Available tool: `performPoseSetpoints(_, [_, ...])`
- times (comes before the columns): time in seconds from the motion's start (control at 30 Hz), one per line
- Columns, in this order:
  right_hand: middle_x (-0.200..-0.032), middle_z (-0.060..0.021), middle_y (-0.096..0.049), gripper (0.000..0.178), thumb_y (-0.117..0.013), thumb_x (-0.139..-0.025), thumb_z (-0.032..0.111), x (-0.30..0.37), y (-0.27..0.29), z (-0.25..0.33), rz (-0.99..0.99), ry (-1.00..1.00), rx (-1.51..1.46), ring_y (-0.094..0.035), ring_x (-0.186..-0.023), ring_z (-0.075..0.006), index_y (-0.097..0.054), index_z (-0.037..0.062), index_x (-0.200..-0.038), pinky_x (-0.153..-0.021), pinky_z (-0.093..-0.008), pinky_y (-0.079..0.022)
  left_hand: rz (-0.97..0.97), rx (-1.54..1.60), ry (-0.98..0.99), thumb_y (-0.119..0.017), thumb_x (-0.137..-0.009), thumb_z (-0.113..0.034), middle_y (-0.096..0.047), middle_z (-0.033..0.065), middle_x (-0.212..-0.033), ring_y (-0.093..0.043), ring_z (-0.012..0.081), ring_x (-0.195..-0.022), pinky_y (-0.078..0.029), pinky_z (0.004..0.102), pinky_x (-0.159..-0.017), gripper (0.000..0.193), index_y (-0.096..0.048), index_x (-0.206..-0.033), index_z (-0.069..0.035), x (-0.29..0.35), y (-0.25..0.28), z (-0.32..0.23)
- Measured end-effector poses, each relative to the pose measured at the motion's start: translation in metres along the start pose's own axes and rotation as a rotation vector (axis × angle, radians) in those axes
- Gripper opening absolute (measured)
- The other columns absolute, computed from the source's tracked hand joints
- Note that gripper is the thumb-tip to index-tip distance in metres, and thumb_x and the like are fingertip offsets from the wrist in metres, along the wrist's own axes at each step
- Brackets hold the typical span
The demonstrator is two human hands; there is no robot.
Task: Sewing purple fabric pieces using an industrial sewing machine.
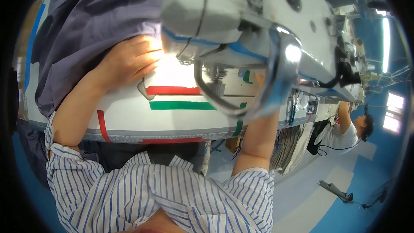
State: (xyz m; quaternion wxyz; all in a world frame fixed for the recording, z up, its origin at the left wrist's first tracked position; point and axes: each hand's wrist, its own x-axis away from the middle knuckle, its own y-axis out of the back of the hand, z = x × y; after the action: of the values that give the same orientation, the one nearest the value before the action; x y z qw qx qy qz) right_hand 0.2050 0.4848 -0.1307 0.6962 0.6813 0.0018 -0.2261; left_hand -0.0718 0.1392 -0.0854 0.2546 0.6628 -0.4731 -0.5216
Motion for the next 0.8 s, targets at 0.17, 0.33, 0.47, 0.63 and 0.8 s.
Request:
performPoseSetpoints(0.17, [-0.106,-0.0146,-0.063,0.035,-0.066,-0.084,0.017,-0.071,-0.036,-0.029,-0.113,0.033,0.129,-0.063,-0.093,-0.0261,-0.057,0.0029,-0.114,-0.076,-0.0359,-0.05,-0.23,0.034,0.439,-0.067,-0.081,-0.02,-0.058,0.0112,-0.115,-0.061,0.0282,-0.09,-0.051,0.0366,-0.077,0.04,-0.056,-0.117,-0.005,-0.004,0.002,0.004])
performPoseSetpoints(0.33, [-0.106,-0.0157,-0.062,0.038,-0.066,-0.084,0.018,-0.071,-0.053,-0.042,-0.258,0.062,0.195,-0.062,-0.095,-0.0272,-0.056,0.0024,-0.117,-0.077,-0.0369,-0.049,-0.098,-0.195,0.663,-0.067,-0.08,-0.016,-0.062,0.018,-0.099,-0.06,0.0363,-0.088,-0.048,0.0391,-0.078,0.028,-0.06,-0.103,0.0,0.1,0.059,0.034])
performPoseSetpoints(0.47, [-0.107,-0.0163,-0.062,0.039,-0.066,-0.084,0.018,-0.06,-0.056,-0.016,-0.35,0.035,0.22,-0.061,-0.096,-0.0278,-0.054,0.002,-0.118,-0.078,-0.0375,-0.049,0.546,-0.185,1.053,-0.063,-0.083,-0.02,-0.06,0.0194,-0.079,-0.058,0.0367,-0.074,-0.044,0.0425,-0.063,0.021,-0.06,-0.078,0.0,0.173,0.148,-0.037])
performPoseSetpoints(0.63, [-0.08,-0.0164,-0.065,0.019,-0.064,-0.085,0.019,-0.088,0.008,0.06,-0.312,-0.038,-0.202,-0.062,-0.068,-0.0292,-0.066,0.0002,-0.086,-0.06,-0.0341,-0.046,0.529,-0.228,1.205,-0.064,-0.082,-0.015,-0.062,0.019,-0.093,-0.06,0.0364,-0.086,-0.047,0.0426,-0.072,0.02,-0.063,-0.095,0.001,0.164,0.201,-0.083])
performPoseSetpoints(0.8, [-0.082,-0.0104,-0.067,0.014,-0.066,-0.085,0.017,-0.091,0.02,0.08,-0.354,-0.035,-0.247,-0.064,-0.072,-0.0239,-0.068,0.0033,-0.089,-0.064,-0.0307,-0.049,-0.004,0.054,0.613,-0.069,-0.08,-0.027,-0.034,0.0174,-0.145,-0.037,0.0366,-0.131,-0.034,0.0391,-0.106,0.071,-0.036,-0.139,-0.004,0.038,0.076,-0.059])
